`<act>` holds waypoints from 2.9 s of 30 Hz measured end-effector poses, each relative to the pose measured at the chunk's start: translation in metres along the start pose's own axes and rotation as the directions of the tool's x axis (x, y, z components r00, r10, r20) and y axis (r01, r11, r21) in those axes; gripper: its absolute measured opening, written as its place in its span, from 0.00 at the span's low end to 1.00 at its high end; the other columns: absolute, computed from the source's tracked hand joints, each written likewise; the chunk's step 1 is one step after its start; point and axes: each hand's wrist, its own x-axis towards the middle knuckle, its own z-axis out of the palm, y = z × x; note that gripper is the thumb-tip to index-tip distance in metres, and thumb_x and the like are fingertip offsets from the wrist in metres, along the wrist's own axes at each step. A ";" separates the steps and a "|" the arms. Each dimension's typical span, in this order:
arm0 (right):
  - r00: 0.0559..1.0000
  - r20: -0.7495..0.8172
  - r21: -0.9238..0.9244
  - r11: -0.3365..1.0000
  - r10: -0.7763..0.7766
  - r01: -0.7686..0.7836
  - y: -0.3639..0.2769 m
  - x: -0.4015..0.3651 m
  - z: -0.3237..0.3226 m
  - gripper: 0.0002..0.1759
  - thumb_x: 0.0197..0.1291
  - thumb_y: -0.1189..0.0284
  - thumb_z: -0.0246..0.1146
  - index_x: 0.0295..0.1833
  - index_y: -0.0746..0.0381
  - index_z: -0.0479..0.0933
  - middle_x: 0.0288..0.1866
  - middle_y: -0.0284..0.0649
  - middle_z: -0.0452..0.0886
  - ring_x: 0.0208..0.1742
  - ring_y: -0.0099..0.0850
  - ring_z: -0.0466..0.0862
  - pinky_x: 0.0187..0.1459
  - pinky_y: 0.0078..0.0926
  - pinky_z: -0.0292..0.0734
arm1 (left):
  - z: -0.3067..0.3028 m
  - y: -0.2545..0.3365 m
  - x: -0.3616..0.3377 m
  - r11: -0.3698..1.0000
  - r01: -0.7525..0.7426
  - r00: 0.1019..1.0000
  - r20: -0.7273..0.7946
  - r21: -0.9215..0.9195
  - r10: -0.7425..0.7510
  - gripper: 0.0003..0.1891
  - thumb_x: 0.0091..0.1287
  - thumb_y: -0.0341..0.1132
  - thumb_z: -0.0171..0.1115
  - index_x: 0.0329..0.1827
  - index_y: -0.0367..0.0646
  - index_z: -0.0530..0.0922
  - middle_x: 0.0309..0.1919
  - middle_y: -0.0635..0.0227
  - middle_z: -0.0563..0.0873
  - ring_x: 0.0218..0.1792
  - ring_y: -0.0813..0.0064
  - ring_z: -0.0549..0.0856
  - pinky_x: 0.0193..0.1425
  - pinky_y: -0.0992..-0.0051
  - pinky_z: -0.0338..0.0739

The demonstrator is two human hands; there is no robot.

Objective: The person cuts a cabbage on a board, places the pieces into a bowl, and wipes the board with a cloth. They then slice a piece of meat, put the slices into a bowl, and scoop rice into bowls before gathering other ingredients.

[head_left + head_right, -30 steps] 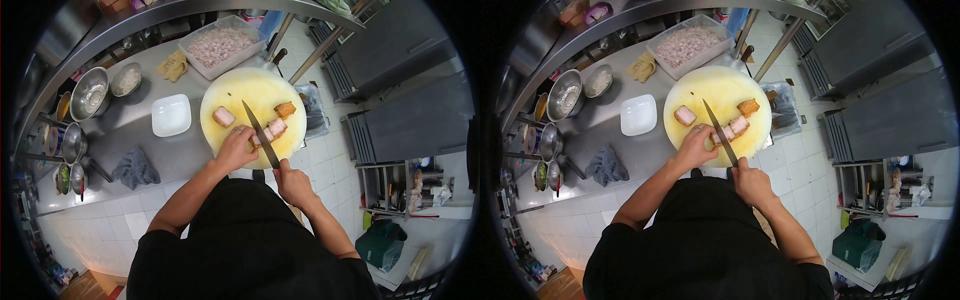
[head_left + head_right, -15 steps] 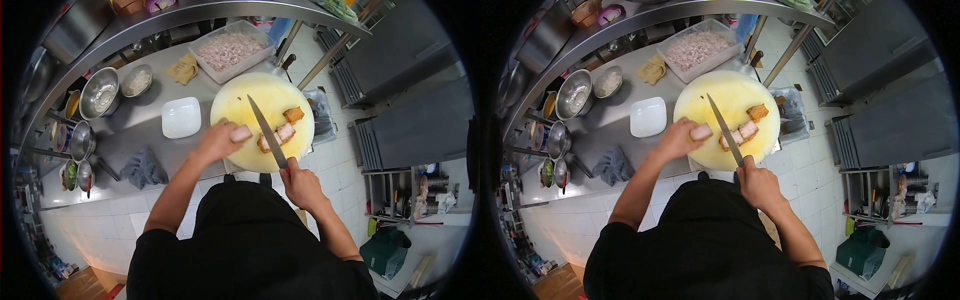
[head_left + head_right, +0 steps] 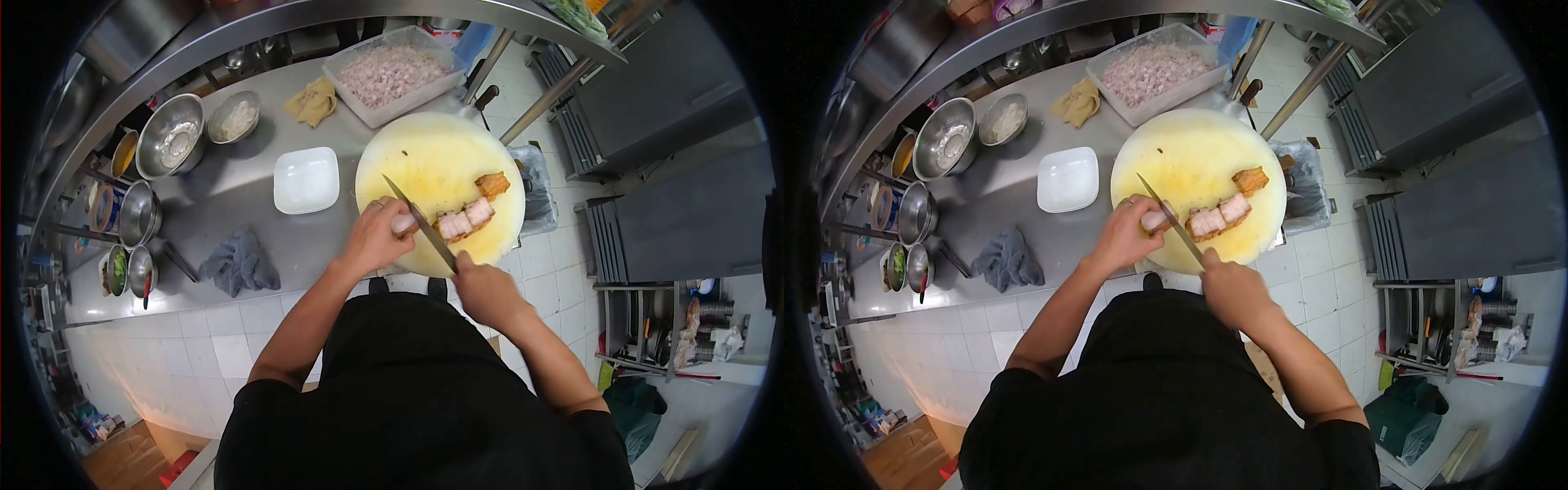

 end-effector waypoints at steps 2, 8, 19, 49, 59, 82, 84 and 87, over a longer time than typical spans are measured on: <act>1.000 -0.030 0.052 0.999 0.006 -0.004 0.004 0.010 0.016 0.12 0.73 0.67 0.58 0.48 0.65 0.69 0.28 0.56 0.85 0.33 0.56 0.88 0.37 0.53 0.83 | 0.000 0.003 0.000 1.000 0.014 1.000 0.001 -0.011 -0.014 0.21 0.53 0.33 0.73 0.50 0.43 0.78 0.47 0.57 0.83 0.52 0.50 0.82 0.55 0.58 0.78; 0.999 -0.043 0.060 0.998 0.031 -0.028 -0.006 -0.002 -0.009 0.12 0.74 0.66 0.57 0.48 0.65 0.68 0.26 0.55 0.84 0.30 0.57 0.87 0.34 0.55 0.82 | 0.003 0.003 -0.004 1.000 -0.002 0.998 -0.065 0.008 0.002 0.22 0.52 0.32 0.73 0.51 0.42 0.78 0.48 0.56 0.82 0.52 0.50 0.82 0.56 0.58 0.78; 0.997 0.079 -0.093 0.996 0.010 -0.003 -0.020 -0.032 -0.053 0.13 0.73 0.66 0.58 0.47 0.65 0.68 0.25 0.55 0.84 0.29 0.54 0.88 0.33 0.55 0.82 | 0.002 0.003 -0.014 0.998 -0.007 0.993 -0.117 0.055 0.013 0.20 0.52 0.32 0.73 0.48 0.40 0.79 0.47 0.57 0.82 0.50 0.49 0.82 0.54 0.58 0.79; 1.000 0.023 0.058 0.998 -0.020 0.019 -0.020 -0.001 -0.013 0.13 0.73 0.65 0.58 0.46 0.65 0.70 0.26 0.57 0.84 0.30 0.58 0.87 0.35 0.57 0.82 | 0.008 -0.013 -0.022 0.995 -0.070 0.970 -0.229 0.066 0.084 0.18 0.49 0.30 0.74 0.43 0.43 0.79 0.43 0.60 0.84 0.50 0.52 0.81 0.53 0.59 0.78; 0.974 -0.227 0.012 1.000 -0.008 0.011 0.022 0.016 -0.048 0.15 0.73 0.60 0.59 0.49 0.60 0.69 0.24 0.55 0.83 0.27 0.58 0.85 0.31 0.60 0.79 | 0.004 0.005 -0.026 1.000 0.017 0.976 -0.217 -0.001 -0.016 0.30 0.53 0.32 0.76 0.60 0.42 0.76 0.57 0.52 0.79 0.56 0.48 0.81 0.60 0.57 0.78; 0.979 -0.034 -0.017 0.979 -0.202 0.201 0.176 0.134 -0.117 0.25 0.53 0.71 0.69 0.60 0.58 0.82 0.54 0.47 0.86 0.57 0.48 0.85 0.57 0.45 0.81 | 0.078 0.097 0.107 0.971 0.079 0.996 -0.069 0.226 -0.065 0.27 0.58 0.39 0.73 0.60 0.38 0.79 0.54 0.46 0.82 0.56 0.49 0.83 0.60 0.55 0.77; 0.966 -0.054 -0.031 0.968 -0.252 0.250 0.187 0.127 -0.100 0.29 0.49 0.73 0.71 0.61 0.59 0.80 0.52 0.50 0.86 0.57 0.50 0.85 0.57 0.47 0.82 | 0.093 0.106 0.131 0.936 0.173 0.977 0.069 0.307 -0.204 0.30 0.55 0.40 0.75 0.60 0.37 0.79 0.55 0.44 0.81 0.57 0.49 0.83 0.60 0.55 0.78; 0.932 -0.175 -0.013 0.947 -0.318 0.321 0.196 0.131 -0.072 0.28 0.48 0.74 0.71 0.60 0.60 0.79 0.46 0.51 0.87 0.54 0.50 0.86 0.56 0.48 0.82 | 0.119 0.088 0.158 0.922 0.174 0.953 0.178 0.345 -0.247 0.33 0.52 0.41 0.77 0.62 0.38 0.79 0.54 0.48 0.82 0.59 0.50 0.83 0.64 0.59 0.78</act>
